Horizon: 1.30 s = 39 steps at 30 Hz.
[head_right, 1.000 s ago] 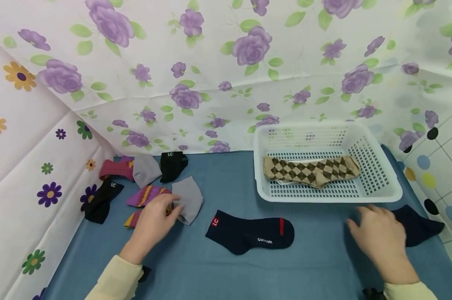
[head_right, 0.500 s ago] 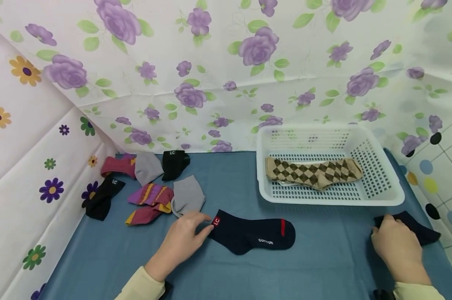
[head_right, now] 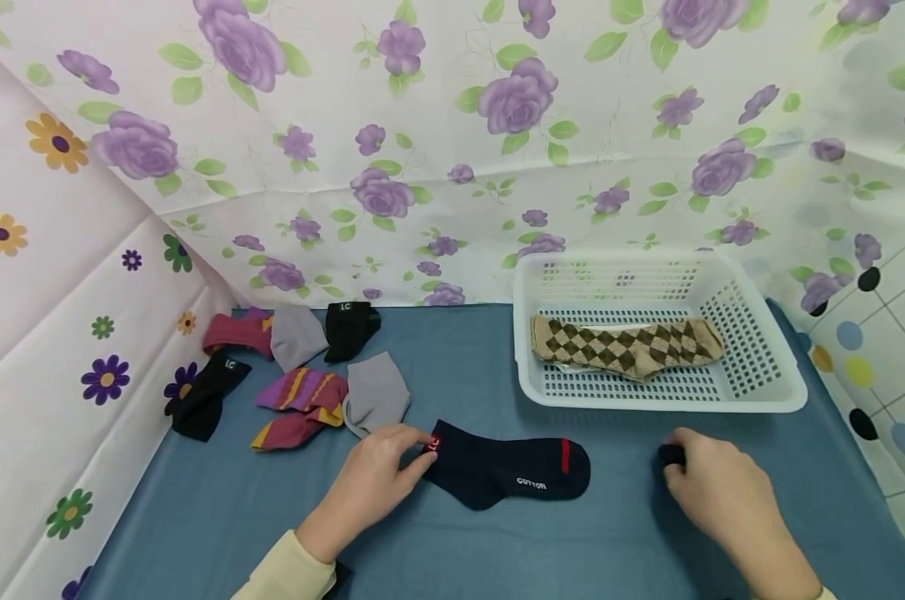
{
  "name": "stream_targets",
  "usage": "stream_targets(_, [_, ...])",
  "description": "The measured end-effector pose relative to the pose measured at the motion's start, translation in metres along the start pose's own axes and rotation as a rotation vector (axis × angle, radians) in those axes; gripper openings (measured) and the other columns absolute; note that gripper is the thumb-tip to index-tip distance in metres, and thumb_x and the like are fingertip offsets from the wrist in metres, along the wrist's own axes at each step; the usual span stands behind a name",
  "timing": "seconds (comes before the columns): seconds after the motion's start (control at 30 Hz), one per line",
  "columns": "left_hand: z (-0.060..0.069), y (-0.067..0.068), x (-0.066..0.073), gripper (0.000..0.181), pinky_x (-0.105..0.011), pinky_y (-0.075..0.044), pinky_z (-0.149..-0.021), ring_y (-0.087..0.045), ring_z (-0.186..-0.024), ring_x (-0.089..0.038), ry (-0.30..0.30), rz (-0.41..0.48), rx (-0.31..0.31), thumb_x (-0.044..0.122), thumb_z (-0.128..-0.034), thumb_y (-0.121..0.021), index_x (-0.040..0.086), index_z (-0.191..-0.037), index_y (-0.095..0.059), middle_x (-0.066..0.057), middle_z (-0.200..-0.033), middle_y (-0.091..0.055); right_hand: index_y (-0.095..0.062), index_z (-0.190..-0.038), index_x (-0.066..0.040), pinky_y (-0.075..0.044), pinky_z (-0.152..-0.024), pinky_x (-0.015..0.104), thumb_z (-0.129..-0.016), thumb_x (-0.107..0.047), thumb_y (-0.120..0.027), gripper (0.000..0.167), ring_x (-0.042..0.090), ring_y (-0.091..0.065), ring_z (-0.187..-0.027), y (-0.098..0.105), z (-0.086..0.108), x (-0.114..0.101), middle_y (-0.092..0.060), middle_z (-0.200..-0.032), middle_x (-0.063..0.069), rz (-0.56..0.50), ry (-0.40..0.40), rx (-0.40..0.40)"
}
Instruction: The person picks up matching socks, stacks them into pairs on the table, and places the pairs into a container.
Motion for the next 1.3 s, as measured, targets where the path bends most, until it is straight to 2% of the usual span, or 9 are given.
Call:
stream_targets(0.13, [-0.004, 0.008, 0.009, 0.017, -0.026, -0.051, -0.070, -0.060, -0.085, -0.005, -0.007, 0.013, 0.016, 0.036, -0.0898, -0.062, 0.024, -0.101, -0.068, 0.006, -0.097, -0.068, -0.062, -0.112, -0.015, -0.037, -0.047, 0.030, -0.085, -0.018, -0.061, 0.027, 0.014, -0.048, -0.051, 0.009, 0.017, -0.049, -0.063, -0.070, 0.000, -0.128, 0.115, -0.035])
stream_targets(0.27, [-0.007, 0.018, 0.025, 0.020, -0.026, -0.052, -0.074, -0.061, -0.089, -0.005, -0.029, 0.046, 0.034, 0.039, -0.0900, -0.061, 0.027, -0.104, -0.067, 0.008, -0.101, -0.067, -0.059, -0.114, -0.027, -0.040, -0.042, 0.027, -0.087, -0.017, -0.059, 0.029, 0.011, -0.047, -0.044, 0.019, 0.032, -0.087, -0.060, -0.061, -0.004, -0.280, 0.191, -0.003])
stream_targets(0.4, [-0.010, 0.024, 0.046, 0.026, -0.023, -0.052, -0.077, -0.062, -0.093, -0.004, -0.077, 0.099, 0.030, 0.044, -0.0913, -0.056, 0.027, -0.109, -0.065, 0.008, -0.105, -0.066, -0.056, -0.118, -0.035, -0.045, -0.046, 0.026, -0.090, -0.019, -0.060, 0.033, 0.008, -0.054, -0.053, 0.027, 0.042, -0.113, -0.067, -0.083, -0.003, -0.429, 0.276, 0.094])
stream_targets(0.57, [-0.014, 0.028, 0.074, 0.031, -0.021, -0.051, -0.080, -0.061, -0.098, -0.003, -0.161, 0.150, 0.031, 0.047, -0.0922, -0.052, 0.027, -0.114, -0.063, 0.009, -0.107, -0.066, -0.051, -0.127, -0.035, -0.049, -0.054, 0.023, -0.092, -0.030, -0.060, 0.036, 0.002, -0.062, -0.072, 0.031, 0.042, -0.136, -0.066, -0.104, -0.008, -0.535, 0.391, 0.211])
stream_targets(0.77, [-0.017, 0.025, 0.097, 0.044, -0.016, -0.050, -0.080, -0.061, -0.100, -0.002, -0.225, 0.198, 0.022, 0.048, -0.0900, -0.055, 0.022, -0.126, -0.055, 0.007, -0.113, -0.063, -0.046, -0.130, -0.038, -0.052, -0.061, 0.021, -0.092, -0.034, -0.058, 0.040, 0.002, -0.066, -0.081, 0.025, 0.039, -0.156, -0.067, -0.108, -0.007, -0.659, 0.454, 0.195])
stream_targets(0.87, [-0.019, 0.018, 0.102, 0.053, -0.015, -0.049, -0.082, -0.061, -0.103, -0.003, -0.204, 0.271, -0.028, 0.049, -0.0888, -0.056, 0.022, -0.133, -0.047, 0.006, -0.118, -0.061, -0.047, -0.131, -0.038, -0.054, -0.067, 0.021, -0.092, -0.035, -0.058, 0.041, 0.004, -0.067, -0.093, 0.019, 0.039, -0.165, -0.065, -0.115, -0.006, -0.724, 0.479, 0.157])
stream_targets(1.03, [-0.022, 0.007, 0.105, 0.065, -0.017, -0.050, -0.084, -0.060, -0.107, -0.002, -0.171, 0.378, -0.085, 0.054, -0.0872, -0.055, 0.024, -0.141, -0.034, 0.006, -0.125, -0.058, -0.038, -0.141, -0.034, -0.051, -0.058, 0.024, -0.094, -0.038, -0.053, 0.049, 0.006, -0.066, -0.075, 0.009, 0.042, -0.180, -0.068, -0.100, -0.006, -0.713, 0.530, 0.055])
stream_targets(1.17, [-0.026, 0.005, 0.101, 0.070, -0.015, -0.050, -0.080, -0.060, -0.104, 0.000, -0.140, 0.395, -0.067, 0.056, -0.0856, -0.055, 0.024, -0.143, -0.031, 0.004, -0.123, -0.059, -0.029, -0.147, -0.030, -0.053, -0.066, 0.022, -0.097, -0.038, -0.048, 0.054, 0.002, -0.066, -0.087, 0.006, 0.044, -0.188, -0.065, -0.116, -0.003, -0.689, 0.578, 0.004])
stream_targets(1.3, [-0.030, 0.010, 0.094, 0.052, -0.011, -0.050, -0.071, -0.062, -0.090, 0.004, -0.111, 0.421, -0.004, 0.042, -0.0916, -0.056, 0.022, -0.137, -0.040, 0.002, -0.114, -0.063, -0.028, -0.148, -0.028, -0.054, -0.070, 0.023, -0.098, -0.034, -0.046, 0.053, 0.006, -0.065, -0.099, 0.006, 0.045, -0.193, -0.053, -0.134, -0.002, -0.688, 0.639, -0.022])
Point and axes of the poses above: each hand's wrist, its own z-axis away from the middle knuckle, its own y-axis out of the back of the hand, x = y × z, the point moved 9 cm from there along -z, towards the middle knuckle
